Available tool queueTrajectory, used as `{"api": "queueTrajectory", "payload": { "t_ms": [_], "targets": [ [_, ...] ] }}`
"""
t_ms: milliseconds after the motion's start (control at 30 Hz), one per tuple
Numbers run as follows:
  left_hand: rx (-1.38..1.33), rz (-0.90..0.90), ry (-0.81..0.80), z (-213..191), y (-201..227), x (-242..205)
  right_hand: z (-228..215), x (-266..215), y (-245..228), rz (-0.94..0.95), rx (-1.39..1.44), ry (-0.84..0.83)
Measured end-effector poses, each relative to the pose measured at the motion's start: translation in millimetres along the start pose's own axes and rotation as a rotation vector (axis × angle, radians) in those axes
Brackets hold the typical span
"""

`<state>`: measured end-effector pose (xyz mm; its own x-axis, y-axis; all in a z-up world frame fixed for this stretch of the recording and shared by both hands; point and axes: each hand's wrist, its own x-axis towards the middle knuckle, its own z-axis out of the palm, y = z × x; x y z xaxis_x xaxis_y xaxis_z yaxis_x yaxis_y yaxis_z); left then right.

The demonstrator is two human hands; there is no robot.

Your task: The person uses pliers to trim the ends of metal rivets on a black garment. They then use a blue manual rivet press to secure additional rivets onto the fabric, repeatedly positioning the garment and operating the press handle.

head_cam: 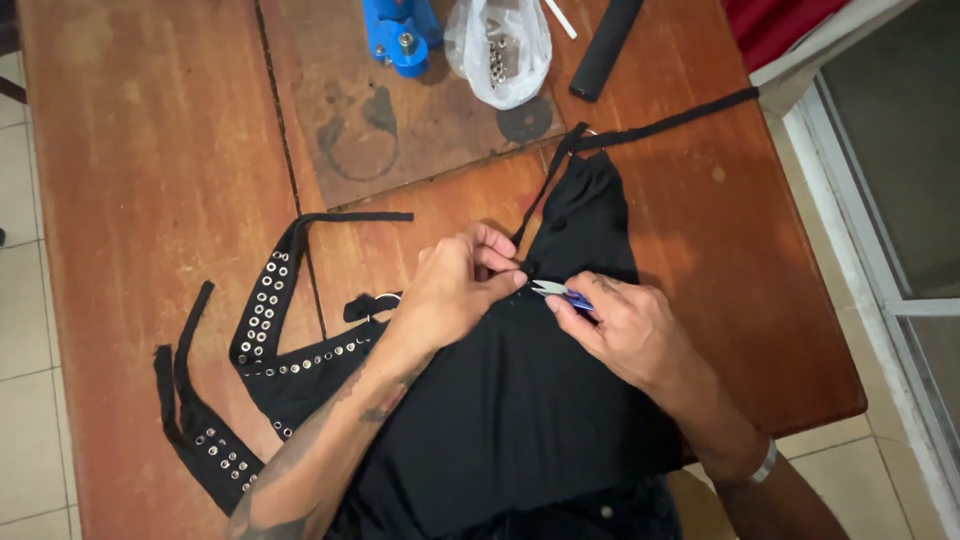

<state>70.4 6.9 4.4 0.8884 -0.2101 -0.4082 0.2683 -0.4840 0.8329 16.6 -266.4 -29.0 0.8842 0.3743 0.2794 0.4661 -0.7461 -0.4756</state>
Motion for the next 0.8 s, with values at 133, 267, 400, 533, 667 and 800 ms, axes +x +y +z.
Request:
{"api": "queueTrajectory", "payload": {
  "t_ms": [133, 267, 400, 533, 667, 800],
  "targets": [
    [0.021, -0.039, 0.005, -1, 6, -3, -2, -2, -1, 0.001, -0.015, 0.003],
    [0.059, -0.019, 0.012, 0, 7, -2, 0, 0, -5, -0.019, -0.084, 0.01],
    [0.087, -0.004, 0.005, 1, 3, -1, 0, -1, -10, -0.017, -0.053, 0.007],
    [0.07, -0.01, 0.011, 2, 0, 0, 0, -1, -13, -0.009, -0.078, 0.006],
    [0.036, -0.022, 0.018, 0, 2, -5, 1, -4, -17, -0.014, -0.089, 0.024],
    [0.009, -0.021, 0.014, 0, 3, -5, 3, -5, -15, 0.005, -0.076, 0.038]
  ]
}}
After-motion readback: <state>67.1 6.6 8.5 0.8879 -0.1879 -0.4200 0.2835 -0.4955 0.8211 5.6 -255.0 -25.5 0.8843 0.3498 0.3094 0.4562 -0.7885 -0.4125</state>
